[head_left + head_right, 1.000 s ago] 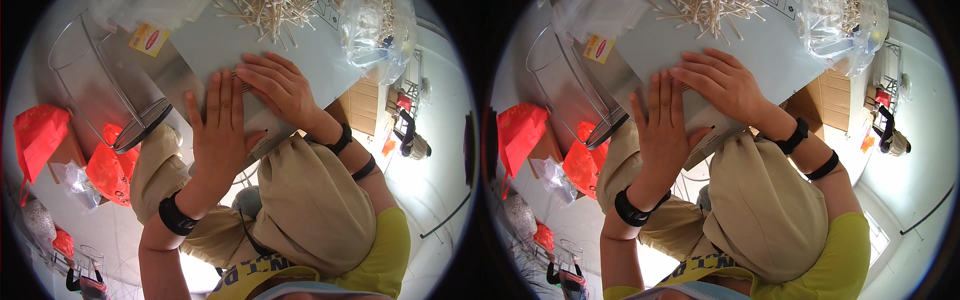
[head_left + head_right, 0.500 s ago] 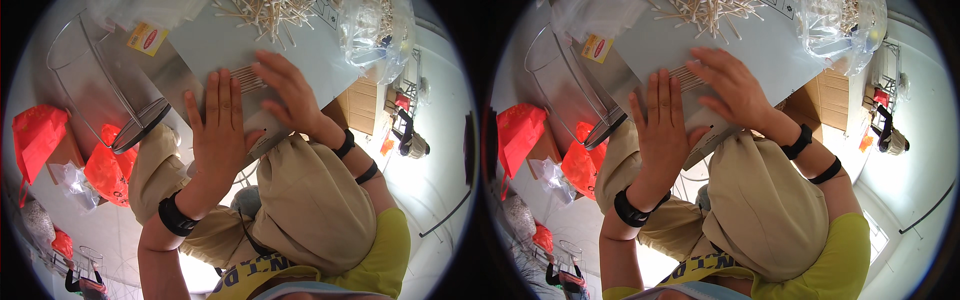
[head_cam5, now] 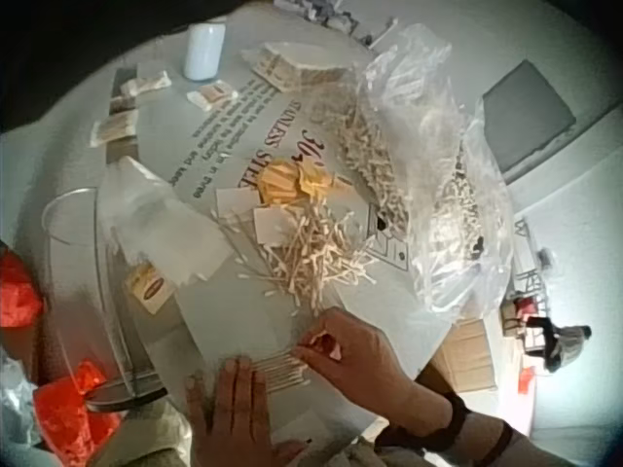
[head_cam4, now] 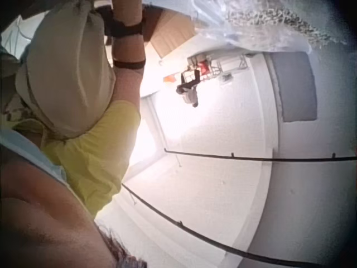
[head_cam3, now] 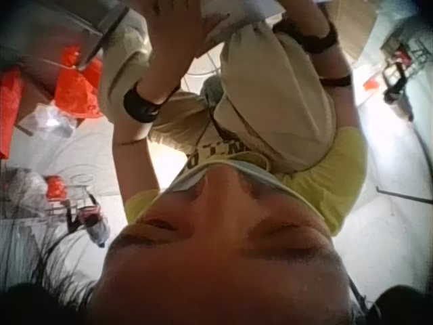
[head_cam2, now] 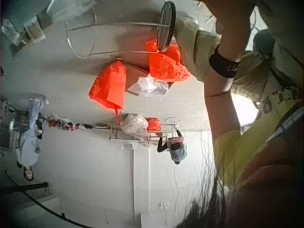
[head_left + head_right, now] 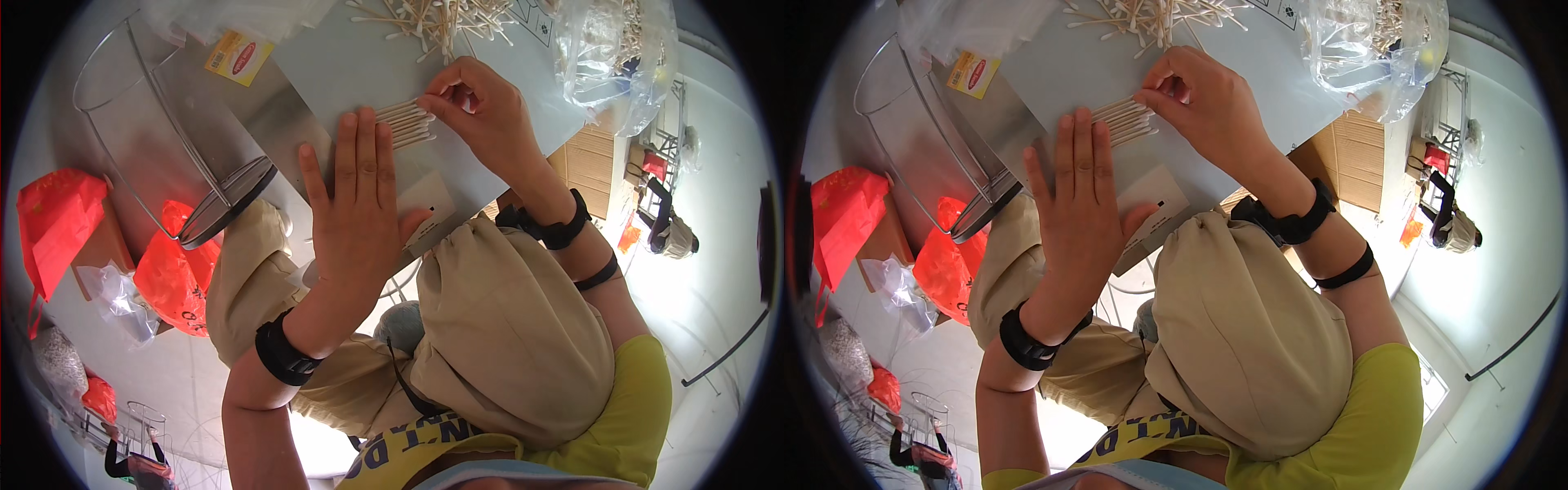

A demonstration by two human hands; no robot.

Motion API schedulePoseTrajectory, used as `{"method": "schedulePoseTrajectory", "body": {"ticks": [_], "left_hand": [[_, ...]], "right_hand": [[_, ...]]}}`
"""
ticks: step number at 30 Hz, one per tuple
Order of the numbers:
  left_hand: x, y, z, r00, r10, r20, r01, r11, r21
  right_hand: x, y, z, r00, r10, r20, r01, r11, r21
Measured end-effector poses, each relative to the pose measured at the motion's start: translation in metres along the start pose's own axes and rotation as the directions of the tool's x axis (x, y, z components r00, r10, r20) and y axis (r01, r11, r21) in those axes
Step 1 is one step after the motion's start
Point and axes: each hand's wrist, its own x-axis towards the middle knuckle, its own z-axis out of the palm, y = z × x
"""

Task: Packaging cotton swabs into small plastic bags and sealing them.

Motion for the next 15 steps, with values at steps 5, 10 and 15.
{"method": "schedulePoseTrajectory", "body": {"ticks": [5, 10, 15], "left_hand": [[-0.0014, -0.0014, 0.0009, 1.000, 0.000, 0.001, -0.001, 1.000, 0.032], [-0.0015, -0.0008, 0.0034, 1.000, -0.007, -0.009, 0.007, 0.998, -0.054], [-0.0021, -0.0015, 0.0027, 1.000, -0.007, -0.008, 0.007, 0.998, -0.056]], "right_hand": [[-0.0003, -0.0020, -0.0020, 1.000, 0.007, 0.030, -0.008, 1.000, 0.019], [-0.0013, -0.0037, -0.0024, 0.998, -0.043, 0.035, 0.043, 0.999, -0.009], [-0.0002, -0.0025, -0.0047, 0.996, -0.053, 0.066, 0.055, 0.998, -0.026]]}}
